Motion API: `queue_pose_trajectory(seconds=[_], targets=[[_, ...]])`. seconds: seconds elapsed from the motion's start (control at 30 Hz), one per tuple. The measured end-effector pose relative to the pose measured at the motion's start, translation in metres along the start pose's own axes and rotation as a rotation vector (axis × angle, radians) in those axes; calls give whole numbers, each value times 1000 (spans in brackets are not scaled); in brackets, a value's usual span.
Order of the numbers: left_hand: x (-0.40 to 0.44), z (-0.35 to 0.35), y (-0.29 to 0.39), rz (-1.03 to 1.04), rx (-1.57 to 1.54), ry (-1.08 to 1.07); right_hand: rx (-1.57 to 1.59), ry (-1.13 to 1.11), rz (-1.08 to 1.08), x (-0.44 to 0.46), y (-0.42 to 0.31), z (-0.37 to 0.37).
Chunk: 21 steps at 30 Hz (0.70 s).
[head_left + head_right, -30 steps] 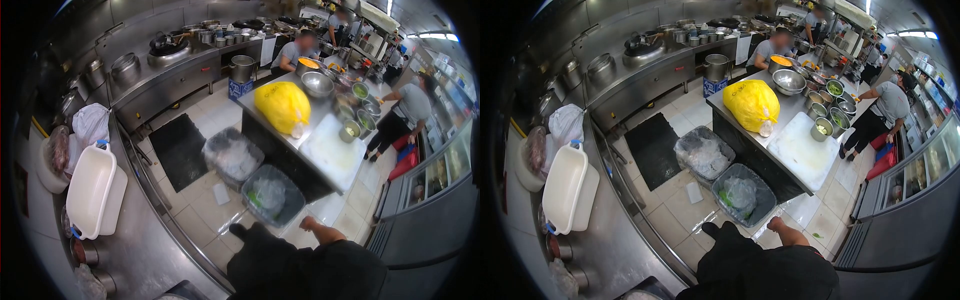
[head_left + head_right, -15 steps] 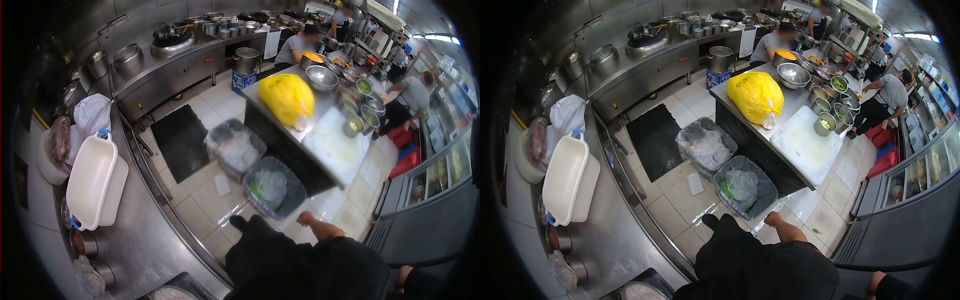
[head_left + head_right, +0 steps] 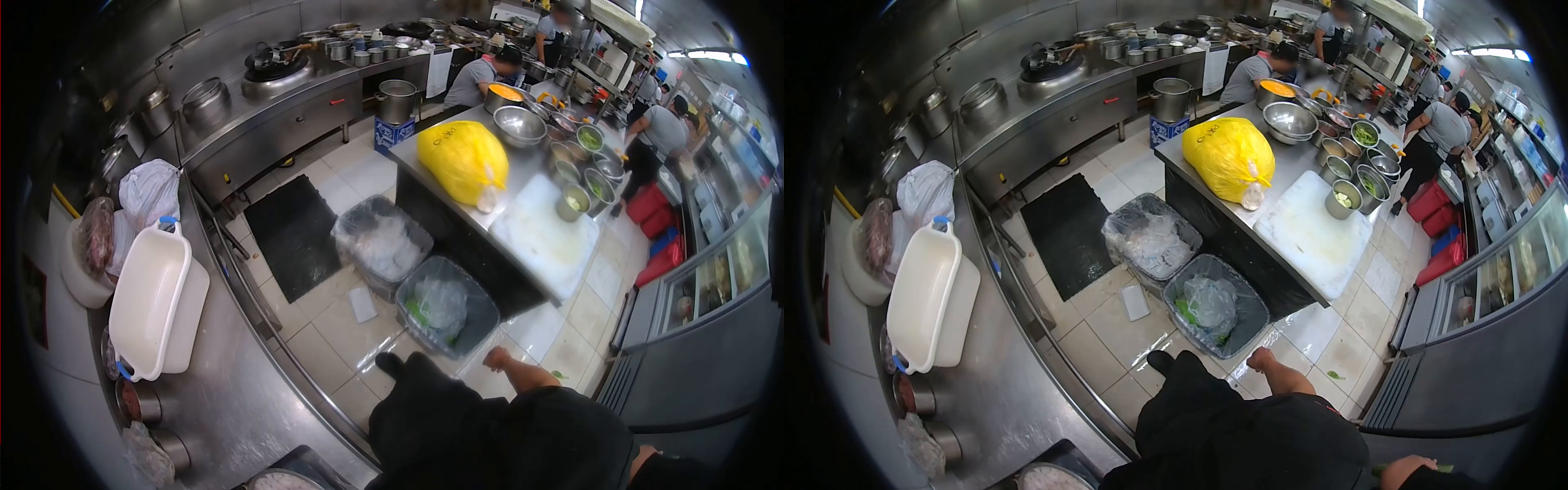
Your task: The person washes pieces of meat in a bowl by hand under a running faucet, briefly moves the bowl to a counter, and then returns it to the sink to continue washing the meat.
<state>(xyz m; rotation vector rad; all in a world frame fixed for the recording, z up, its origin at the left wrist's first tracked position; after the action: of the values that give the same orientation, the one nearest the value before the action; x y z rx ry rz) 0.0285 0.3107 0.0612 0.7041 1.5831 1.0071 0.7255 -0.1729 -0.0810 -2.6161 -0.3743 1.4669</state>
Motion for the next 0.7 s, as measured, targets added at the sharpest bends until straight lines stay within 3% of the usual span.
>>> queue_pose_trajectory(seconds=[0.7], targets=[[-6, -22, -1, 3, -6, 59, 15, 16, -37, 8, -13, -3]])
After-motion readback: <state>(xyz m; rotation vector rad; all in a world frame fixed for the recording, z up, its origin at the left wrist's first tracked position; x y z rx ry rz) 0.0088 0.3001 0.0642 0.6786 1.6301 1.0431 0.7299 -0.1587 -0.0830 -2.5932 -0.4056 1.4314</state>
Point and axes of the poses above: each hand's wrist, its own x-axis towards the middle knuckle, its own z-axis out of the palm, y = z × x, the point moved 9 cm from there along x, towards the middle knuckle, and after that the axes turned 9 degrees about -z, right-handed, at the moved point
